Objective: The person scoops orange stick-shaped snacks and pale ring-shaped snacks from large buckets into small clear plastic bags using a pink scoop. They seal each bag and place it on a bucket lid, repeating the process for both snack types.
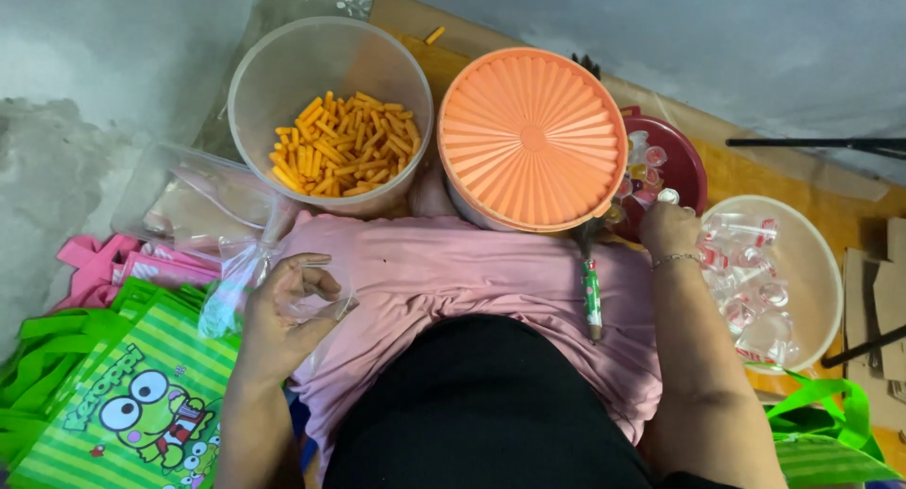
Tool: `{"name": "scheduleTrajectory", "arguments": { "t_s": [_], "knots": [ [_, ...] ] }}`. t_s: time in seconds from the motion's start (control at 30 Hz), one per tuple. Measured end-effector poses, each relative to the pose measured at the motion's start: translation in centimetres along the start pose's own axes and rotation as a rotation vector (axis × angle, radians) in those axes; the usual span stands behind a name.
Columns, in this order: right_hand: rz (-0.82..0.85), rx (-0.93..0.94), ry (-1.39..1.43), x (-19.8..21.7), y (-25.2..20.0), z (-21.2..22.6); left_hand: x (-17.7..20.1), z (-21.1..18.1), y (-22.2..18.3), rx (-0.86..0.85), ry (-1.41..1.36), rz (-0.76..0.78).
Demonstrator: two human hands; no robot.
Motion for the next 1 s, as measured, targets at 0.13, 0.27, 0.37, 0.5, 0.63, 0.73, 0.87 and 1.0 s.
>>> {"name": "scheduleTrajectory", "arguments": {
  "t_s": [0.13,0.27,0.37,0.5,0.63,0.73,0.87,1.0],
  "knots": [
    [0.111,-0.053,0.176,5.2,-0.1,-0.7,1.0,0.1,-0.1,0.017,0.028,-0.033],
    [0.269,-0.159,0.493,9.4,0.1,-3.2,1.3,0.3,0.6,0.043,-0.031,-0.006],
    [0.243,-0.102,0.684,17.9,-1.9,-2.1,1.5,-0.6,2.0,-0.047,-0.121,-0.042],
    [0.083,0.096,0.932,29.2,-5.6,3.1,2.0,-1.1,3.9,-0.171,-0.216,-0.150],
    [0.049,0.452,1.009,35.5,-8.4,14.3,3.3,0.0,6.6,-0.242,-0.419,-0.358],
    [-0.158,0.822,0.816,36.7,-9.6,23.5,5.4,0.7,8.3,-0.445,-0.171,-0.616],
    [-0.877,0.806,0.300,34.1,-11.5,34.7,5.9,3.2,10.3,-0.422,-0.004,-0.830],
    [-0.684,0.847,0.085,26.1,-6.8,44.5,5.3,3.7,11.7,-0.431,0.104,-0.822]
  ]
}}
Point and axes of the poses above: each hand's wrist, its own y-axis towards the middle knuckle, its own x-axis out of the back of the hand, z = x × y, the point moved 7 cm from there along y, towards the middle knuckle, and after that the axes turned 7 degrees about -x, right-handed, at the moved point
